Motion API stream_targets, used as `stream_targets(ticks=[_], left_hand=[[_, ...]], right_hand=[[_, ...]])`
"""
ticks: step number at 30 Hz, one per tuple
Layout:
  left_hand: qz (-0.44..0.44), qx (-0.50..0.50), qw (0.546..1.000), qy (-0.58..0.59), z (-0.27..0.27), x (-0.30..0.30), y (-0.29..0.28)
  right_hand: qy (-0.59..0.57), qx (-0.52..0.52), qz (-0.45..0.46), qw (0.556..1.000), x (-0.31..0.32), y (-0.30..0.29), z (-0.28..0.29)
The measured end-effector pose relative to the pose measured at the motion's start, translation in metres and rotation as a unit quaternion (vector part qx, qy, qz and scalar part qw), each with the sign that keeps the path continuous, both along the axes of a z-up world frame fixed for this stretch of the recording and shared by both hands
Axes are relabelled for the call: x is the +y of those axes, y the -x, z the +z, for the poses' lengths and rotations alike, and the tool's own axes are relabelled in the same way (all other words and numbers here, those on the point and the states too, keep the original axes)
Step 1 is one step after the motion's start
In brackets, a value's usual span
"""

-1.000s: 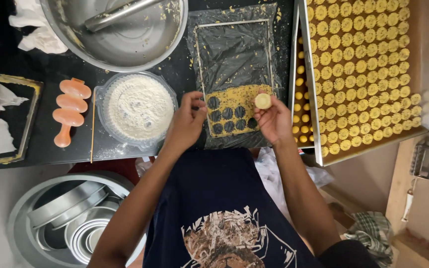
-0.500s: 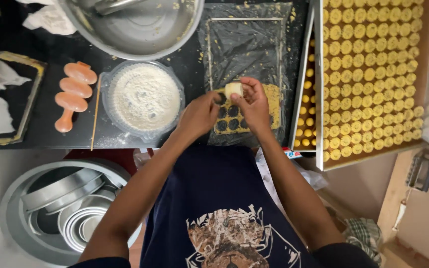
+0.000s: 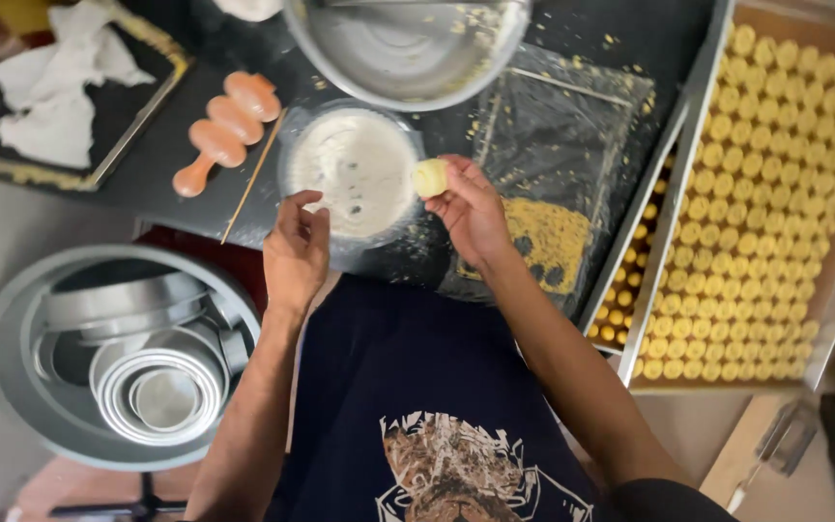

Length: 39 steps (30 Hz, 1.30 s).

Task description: Manually shaping dough into cookies using a mold and a wooden skewer on a bakery tray.

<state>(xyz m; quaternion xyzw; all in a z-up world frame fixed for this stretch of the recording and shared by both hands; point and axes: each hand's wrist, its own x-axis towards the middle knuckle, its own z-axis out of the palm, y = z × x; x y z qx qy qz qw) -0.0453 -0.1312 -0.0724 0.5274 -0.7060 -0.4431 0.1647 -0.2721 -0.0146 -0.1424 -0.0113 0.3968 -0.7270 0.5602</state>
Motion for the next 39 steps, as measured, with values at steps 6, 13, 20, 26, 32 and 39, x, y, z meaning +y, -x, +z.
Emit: stream_targets(ticks=[6,13,20,26,32,39], left_hand=[[0.086,0.033,0.995,0.027,-0.012,0.007,-0.033],[0.112,0.015,0.992,0.048,-0.017,0.022,-0.062],[0.118,0.019,0.992,0.03,-0.021,0.026,-0.079],[0.09,0.016,0.995,0.027,-0.024,0.019,-0.074],[0.064,0.02,0.997,0.047,-0.028,0.015,-0.06],[0.029,0.035,0.998,0.034,-0.028,0.01,-0.043]], right_hand=[[-0.031,0.318,0.045,0.947,-0.044,-0.019,0.008],[-0.011,0.758,0.117,0.642,-0.067,-0.042,0.013],[-0.02,0.768,0.155,0.621,-0.064,-0.048,0.004],[-0.032,0.779,0.167,0.604,-0.063,-0.057,0.017],[-0.009,0.8,0.148,0.581,-0.063,-0.066,0.02],[-0.04,0.806,0.136,0.574,-0.064,-0.072,0.02]])
